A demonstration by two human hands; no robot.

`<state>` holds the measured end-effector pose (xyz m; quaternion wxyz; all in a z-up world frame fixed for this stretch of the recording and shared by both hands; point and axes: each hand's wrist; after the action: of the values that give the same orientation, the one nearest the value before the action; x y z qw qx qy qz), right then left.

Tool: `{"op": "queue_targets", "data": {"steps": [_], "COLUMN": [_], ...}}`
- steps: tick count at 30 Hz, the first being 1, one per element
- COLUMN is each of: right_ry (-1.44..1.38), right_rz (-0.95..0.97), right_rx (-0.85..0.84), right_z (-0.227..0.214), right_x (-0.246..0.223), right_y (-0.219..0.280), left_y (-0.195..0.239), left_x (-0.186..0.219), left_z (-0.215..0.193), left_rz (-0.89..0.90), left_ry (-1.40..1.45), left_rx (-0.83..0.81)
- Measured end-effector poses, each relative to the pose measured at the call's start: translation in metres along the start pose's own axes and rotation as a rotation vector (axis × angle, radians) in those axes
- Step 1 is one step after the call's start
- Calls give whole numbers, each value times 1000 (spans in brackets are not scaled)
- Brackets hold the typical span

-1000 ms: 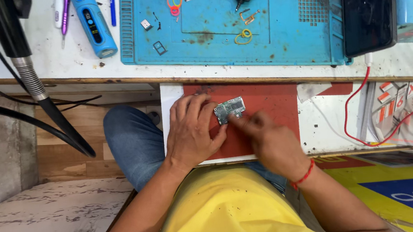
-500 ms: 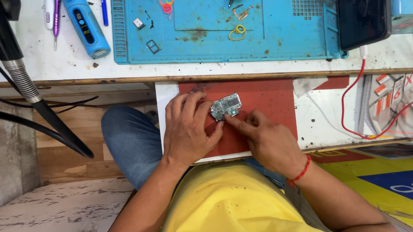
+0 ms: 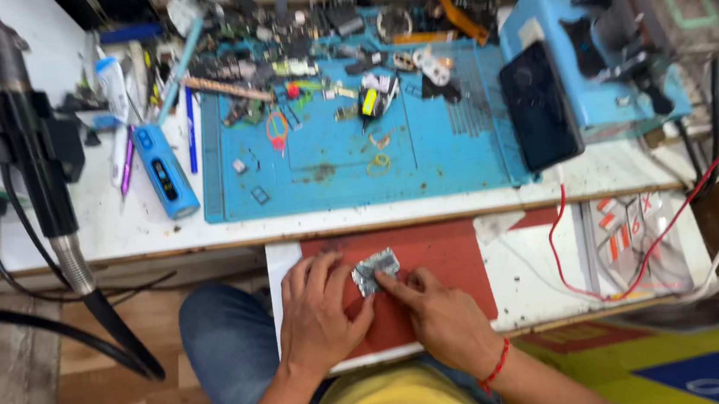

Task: The person uses a hot air gun to apply heat to a small circuit board placed on a red mat. They hold the board steady with one hand while directing the hot air with the other, focusing on specific areas of the board.

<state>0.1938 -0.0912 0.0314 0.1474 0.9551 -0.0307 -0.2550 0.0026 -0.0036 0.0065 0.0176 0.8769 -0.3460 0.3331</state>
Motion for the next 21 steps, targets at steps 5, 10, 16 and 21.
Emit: {"op": "queue_targets", "data": {"steps": [5,10,16,21], "right_ry": [-20,-74,-56,-37], "right_rz": [92,-48,-49,64], "right_rx": [69,-58,-6,12], "right_z": [-7,-3,1,-7], "right_x": [9,2,1,3], "right_y": [-4,3,-1,0], "left_y": [2,-5,-2,-4], "left_x": [-3,1,1,1], "left_z": [4,-3,-1,0], "left_rz": [-1,7,-8,-14], "left_ry": [-6,-8,-7,2], "left_rx": [16,14,18,20]}}
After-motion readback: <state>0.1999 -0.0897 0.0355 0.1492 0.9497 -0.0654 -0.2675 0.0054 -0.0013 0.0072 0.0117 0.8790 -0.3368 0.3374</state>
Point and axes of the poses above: each hand's wrist, its own y-axis away from the middle knuckle, its own z-axis out of the palm, x = y × z, and after that the axes turned 6 degrees about -x, right-handed
